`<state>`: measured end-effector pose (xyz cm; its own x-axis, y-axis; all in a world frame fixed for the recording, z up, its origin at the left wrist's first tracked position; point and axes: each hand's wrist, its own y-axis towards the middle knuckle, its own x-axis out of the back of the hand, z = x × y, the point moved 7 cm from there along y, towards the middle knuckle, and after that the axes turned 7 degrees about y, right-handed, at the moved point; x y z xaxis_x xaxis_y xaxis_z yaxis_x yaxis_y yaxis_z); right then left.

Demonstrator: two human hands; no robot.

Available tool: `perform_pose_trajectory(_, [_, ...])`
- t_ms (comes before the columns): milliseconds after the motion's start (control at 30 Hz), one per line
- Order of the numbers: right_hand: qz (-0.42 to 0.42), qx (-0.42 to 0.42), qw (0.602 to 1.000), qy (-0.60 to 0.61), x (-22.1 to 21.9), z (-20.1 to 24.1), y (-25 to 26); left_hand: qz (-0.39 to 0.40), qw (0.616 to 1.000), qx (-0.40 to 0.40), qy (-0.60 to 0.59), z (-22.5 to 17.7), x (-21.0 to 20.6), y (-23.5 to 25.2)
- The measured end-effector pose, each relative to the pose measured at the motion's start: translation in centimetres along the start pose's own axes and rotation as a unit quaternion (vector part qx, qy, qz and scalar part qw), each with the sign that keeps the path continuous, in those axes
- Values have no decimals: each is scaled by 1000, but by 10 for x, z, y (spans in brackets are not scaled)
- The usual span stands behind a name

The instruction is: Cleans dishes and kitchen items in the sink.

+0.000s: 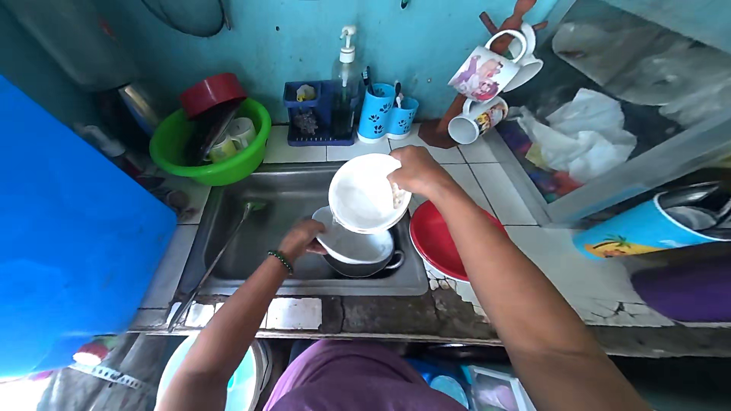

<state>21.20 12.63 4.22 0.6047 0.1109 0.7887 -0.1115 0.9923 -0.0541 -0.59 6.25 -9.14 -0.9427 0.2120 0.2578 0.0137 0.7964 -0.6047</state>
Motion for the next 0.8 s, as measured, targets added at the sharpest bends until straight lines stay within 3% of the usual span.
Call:
perform_pose_trajectory(133, [-10,14,1000,13,8,2,0,-58,992,-104,31,-10,25,-6])
perform_pose_trajectory(267, [-27,41,999,15,18,15,-7,-81,970,-151,-172,8,20,19])
perform_pose_trajectory(400, [-31,44,998,24,26,25,-10,-58,945,-118,-299,17,-5,31])
perform_pose_trajectory(567, [-41,39,998,29,35,32,-13,24,989,45,-139,7,-4,17])
perform_pose_trajectory(633, [-49,38,998,21,38,36,-16,6,1000,9,1,-7,5,5])
perform_pose_trajectory(700, [-55,45,997,15,42,41,-18,-19,990,-76,119,-25,6,-11])
perform_pose_trajectory(800, [-77,65,995,7,52,49,-22,-39,962,-184,199,-50,-7,-34])
